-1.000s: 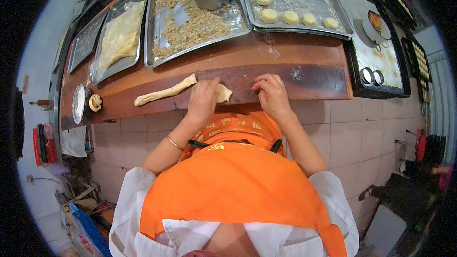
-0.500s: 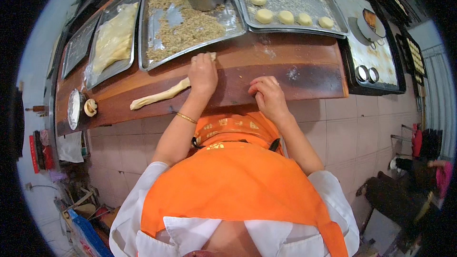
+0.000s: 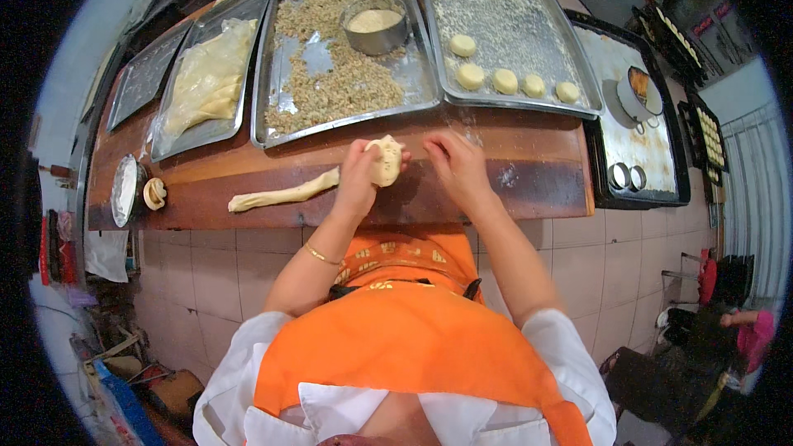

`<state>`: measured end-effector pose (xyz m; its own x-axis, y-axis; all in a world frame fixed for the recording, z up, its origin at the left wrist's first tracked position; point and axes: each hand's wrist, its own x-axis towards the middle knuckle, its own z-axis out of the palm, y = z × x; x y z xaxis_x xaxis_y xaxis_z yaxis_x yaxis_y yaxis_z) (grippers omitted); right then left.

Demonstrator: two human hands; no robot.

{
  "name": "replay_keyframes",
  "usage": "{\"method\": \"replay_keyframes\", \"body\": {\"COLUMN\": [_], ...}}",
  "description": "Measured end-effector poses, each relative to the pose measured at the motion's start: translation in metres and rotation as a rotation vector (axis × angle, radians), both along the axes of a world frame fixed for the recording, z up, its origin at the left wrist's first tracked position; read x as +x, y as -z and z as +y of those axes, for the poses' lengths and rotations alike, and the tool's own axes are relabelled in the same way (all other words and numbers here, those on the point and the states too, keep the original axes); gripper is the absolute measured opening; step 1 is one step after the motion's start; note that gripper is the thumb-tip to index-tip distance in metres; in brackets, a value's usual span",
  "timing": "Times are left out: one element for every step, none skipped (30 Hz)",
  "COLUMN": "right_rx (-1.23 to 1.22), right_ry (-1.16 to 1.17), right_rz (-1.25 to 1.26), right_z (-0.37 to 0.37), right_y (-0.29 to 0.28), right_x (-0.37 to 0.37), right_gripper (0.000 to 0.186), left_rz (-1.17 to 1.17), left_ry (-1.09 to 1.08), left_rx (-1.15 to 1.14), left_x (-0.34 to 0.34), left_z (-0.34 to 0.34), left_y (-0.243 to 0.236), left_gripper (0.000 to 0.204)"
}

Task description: The person prepares bread rolls by taking a portion of dough, flattening it, adding filling from a container, and then shaping it into a round ball before placing it on a baking tray.

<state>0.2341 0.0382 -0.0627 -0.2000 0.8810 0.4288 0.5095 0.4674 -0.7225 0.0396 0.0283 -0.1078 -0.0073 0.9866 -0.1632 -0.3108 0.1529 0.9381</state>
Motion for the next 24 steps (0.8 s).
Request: {"method": "replay_keyframes", "body": {"right_rx": [-0.001,-0.002,0.054,0.110,0.132,0.154,0.176,0.229,0.281,0.333,0.198,0.119,0.034,-0.054,0.001,0.009,0.015,0.019,0.051,0.061,0.070,0.088,0.087,0.086], "right_ry": [-0.036,-0.073,-0.116,-0.158,-0.166,-0.174,-0.183,-0.179,-0.171,-0.177,-0.208,-0.299,-0.391,-0.473,-0.571,-0.628,-0.684,-0.737,-0.774,-0.772,-0.769,-0.762,-0.708,-0.653], "right_rz": [0.015,0.031,-0.025,-0.080,-0.173,-0.266,-0.357,-0.457,-0.556,-0.656,-0.763,-0.787,-0.811,-0.836,-0.817,-0.813,-0.808,-0.802,-0.762,-0.760,-0.758,-0.750,-0.760,-0.770], "right_z": [0.019,0.040,0.067,0.094,0.117,0.138,0.155,0.171,0.185,0.192,0.199,0.203,0.196,0.191,0.191,0.188,0.185,0.184,0.187,0.189,0.189,0.191,0.191,0.189], "right_y": [-0.006,-0.013,-0.009,0.000,0.005,0.010,0.015,0.021,0.027,0.026,0.025,0.025,0.013,0.006,0.015,0.014,0.011,0.010,0.013,0.017,0.021,0.021,0.023,0.028], "right_x": [-0.017,-0.036,-0.051,-0.066,-0.085,-0.103,-0.119,-0.127,-0.135,-0.148,-0.155,-0.158,-0.163,-0.163,-0.160,-0.159,-0.158,-0.156,-0.155,-0.154,-0.153,-0.156,-0.157,-0.157], "right_gripper": [0.008,0.007,0.011,0.014,0.019,0.024,0.029,0.035,0.041,0.047,0.054,0.054,0.054,0.054,0.054,0.054,0.053,0.053,0.051,0.049,0.047,0.044,0.040,0.036], "left_rz": [-0.251,-0.500,-0.525,-0.548,-0.573,-0.598,-0.641,-0.642,-0.643,-0.647,-0.662,-0.651,-0.641,-0.633,-0.639,-0.659,-0.680,-0.701,-0.705,-0.710,-0.715,-0.719,-0.724,-0.729], "left_ry": [0.000,0.003,-0.006,-0.019,-0.034,-0.050,-0.046,-0.059,-0.069,-0.094,-0.110,-0.127,-0.145,-0.153,-0.149,-0.154,-0.155,-0.155,-0.160,-0.162,-0.164,-0.160,-0.155,-0.150], "left_rx": [0.004,0.010,0.004,-0.011,-0.027,-0.043,-0.053,-0.063,-0.075,-0.086,-0.088,-0.089,-0.095,-0.102,-0.101,-0.096,-0.092,-0.090,-0.095,-0.101,-0.107,-0.106,-0.106,-0.106], "left_x": [-0.007,-0.015,-0.024,-0.033,-0.041,-0.050,-0.059,-0.066,-0.071,-0.077,-0.083,-0.087,-0.092,-0.096,-0.100,-0.103,-0.105,-0.106,-0.107,-0.107,-0.107,-0.108,-0.108,-0.107], "left_z": [-0.002,-0.004,-0.005,-0.005,-0.005,-0.006,-0.007,-0.009,-0.011,-0.016,-0.019,-0.021,-0.024,-0.025,-0.025,-0.024,-0.023,-0.021,-0.018,-0.014,-0.012,-0.008,-0.005,-0.002], "left_y": [-0.012,-0.022,-0.027,-0.029,-0.029,-0.027,-0.021,-0.021,-0.023,-0.022,-0.021,-0.022,-0.024,-0.025,-0.023,-0.021,-0.018,-0.016,-0.017,-0.018,-0.018,-0.018,-0.016,-0.015], "left_gripper": [0.008,0.009,0.015,0.019,0.022,0.026,0.033,0.033,0.032,0.031,0.030,0.030,0.029,0.029,0.029,0.029,0.029,0.030,0.030,0.030,0.031,0.031,0.031,0.032]}}
